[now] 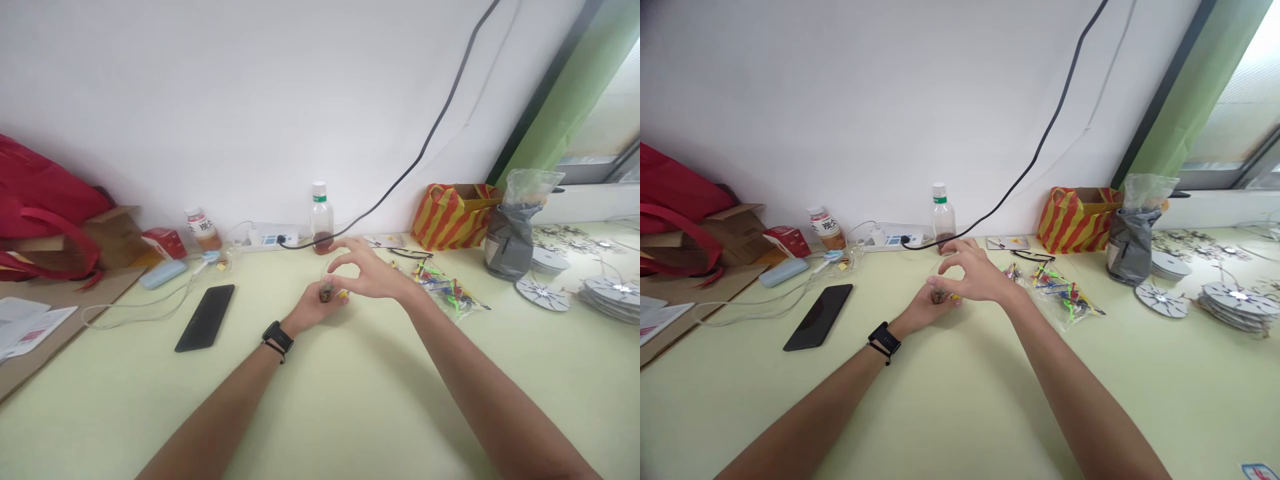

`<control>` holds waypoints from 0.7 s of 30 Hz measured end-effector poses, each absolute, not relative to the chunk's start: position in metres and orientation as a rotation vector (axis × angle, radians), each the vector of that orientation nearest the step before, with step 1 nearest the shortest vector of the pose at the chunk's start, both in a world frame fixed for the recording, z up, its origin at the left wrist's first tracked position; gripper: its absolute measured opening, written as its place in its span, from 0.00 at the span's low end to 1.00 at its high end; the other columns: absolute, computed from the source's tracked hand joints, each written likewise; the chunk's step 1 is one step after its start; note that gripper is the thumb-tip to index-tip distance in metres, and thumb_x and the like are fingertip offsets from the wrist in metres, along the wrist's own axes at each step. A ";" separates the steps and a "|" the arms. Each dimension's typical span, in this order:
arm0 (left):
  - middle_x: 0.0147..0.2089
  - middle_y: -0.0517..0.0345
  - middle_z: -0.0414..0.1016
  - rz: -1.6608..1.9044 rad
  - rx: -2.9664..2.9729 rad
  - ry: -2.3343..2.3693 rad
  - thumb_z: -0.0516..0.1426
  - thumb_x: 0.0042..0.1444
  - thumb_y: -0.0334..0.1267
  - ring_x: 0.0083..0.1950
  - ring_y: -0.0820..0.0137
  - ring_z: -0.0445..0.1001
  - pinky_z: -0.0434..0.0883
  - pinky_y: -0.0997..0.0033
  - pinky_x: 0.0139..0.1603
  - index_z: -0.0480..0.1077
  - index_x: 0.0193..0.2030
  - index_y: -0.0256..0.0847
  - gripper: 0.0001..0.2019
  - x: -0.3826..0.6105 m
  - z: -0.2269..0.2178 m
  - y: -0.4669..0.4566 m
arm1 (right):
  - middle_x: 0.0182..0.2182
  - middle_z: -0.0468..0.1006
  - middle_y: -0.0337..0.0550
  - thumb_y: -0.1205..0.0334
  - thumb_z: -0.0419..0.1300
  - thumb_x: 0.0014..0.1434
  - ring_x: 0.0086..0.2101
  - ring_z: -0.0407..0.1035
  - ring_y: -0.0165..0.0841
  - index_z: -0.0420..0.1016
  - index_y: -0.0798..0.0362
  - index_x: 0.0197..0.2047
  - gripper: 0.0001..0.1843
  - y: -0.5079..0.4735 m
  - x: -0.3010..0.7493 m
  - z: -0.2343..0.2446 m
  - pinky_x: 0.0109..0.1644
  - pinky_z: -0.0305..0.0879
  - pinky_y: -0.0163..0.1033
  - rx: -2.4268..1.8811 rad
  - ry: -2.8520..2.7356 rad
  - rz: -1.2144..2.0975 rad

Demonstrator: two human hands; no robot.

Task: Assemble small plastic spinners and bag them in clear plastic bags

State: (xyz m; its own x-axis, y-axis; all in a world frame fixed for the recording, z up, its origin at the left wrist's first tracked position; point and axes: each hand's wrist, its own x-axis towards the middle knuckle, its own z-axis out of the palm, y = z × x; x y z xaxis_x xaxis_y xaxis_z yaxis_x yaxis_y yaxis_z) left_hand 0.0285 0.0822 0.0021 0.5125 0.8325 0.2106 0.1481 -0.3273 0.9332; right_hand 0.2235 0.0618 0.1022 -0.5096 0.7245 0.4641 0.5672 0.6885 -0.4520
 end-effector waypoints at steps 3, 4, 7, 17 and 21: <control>0.26 0.66 0.52 0.890 1.818 0.834 0.66 0.58 0.52 0.28 0.74 0.52 0.52 0.69 0.29 0.63 0.28 0.41 0.21 0.027 0.000 0.084 | 0.59 0.71 0.50 0.50 0.68 0.64 0.59 0.58 0.51 0.86 0.45 0.41 0.09 0.054 0.220 0.110 0.62 0.59 0.59 -1.005 -2.331 0.187; 0.26 0.66 0.52 0.894 1.823 0.841 0.66 0.58 0.52 0.28 0.74 0.52 0.52 0.69 0.30 0.62 0.28 0.41 0.22 0.027 -0.001 0.084 | 0.57 0.71 0.50 0.53 0.67 0.65 0.58 0.59 0.50 0.86 0.46 0.39 0.08 0.052 0.219 0.112 0.61 0.59 0.60 -1.013 -2.354 0.149; 0.26 0.66 0.53 0.900 1.814 0.877 0.66 0.56 0.53 0.28 0.74 0.52 0.52 0.68 0.30 0.58 0.26 0.41 0.24 0.027 -0.001 0.084 | 0.53 0.72 0.49 0.61 0.65 0.67 0.52 0.61 0.47 0.86 0.47 0.35 0.09 0.050 0.216 0.114 0.57 0.61 0.57 -1.014 -2.412 0.114; 0.30 0.63 0.62 0.864 1.736 0.786 0.66 0.57 0.52 0.33 0.72 0.62 0.64 0.69 0.36 0.69 0.33 0.39 0.18 0.029 0.004 0.081 | 0.49 0.73 0.48 0.57 0.66 0.65 0.50 0.64 0.44 0.83 0.47 0.34 0.08 0.052 0.236 0.122 0.54 0.65 0.52 -1.062 -2.356 0.208; 0.37 0.57 0.74 0.853 1.717 0.804 0.71 0.51 0.50 0.39 0.67 0.72 0.69 0.66 0.44 0.76 0.43 0.37 0.21 0.027 0.000 0.085 | 0.37 0.79 0.45 0.55 0.64 0.65 0.39 0.71 0.38 0.82 0.49 0.35 0.09 0.054 0.250 0.131 0.40 0.68 0.43 -1.128 -2.134 0.332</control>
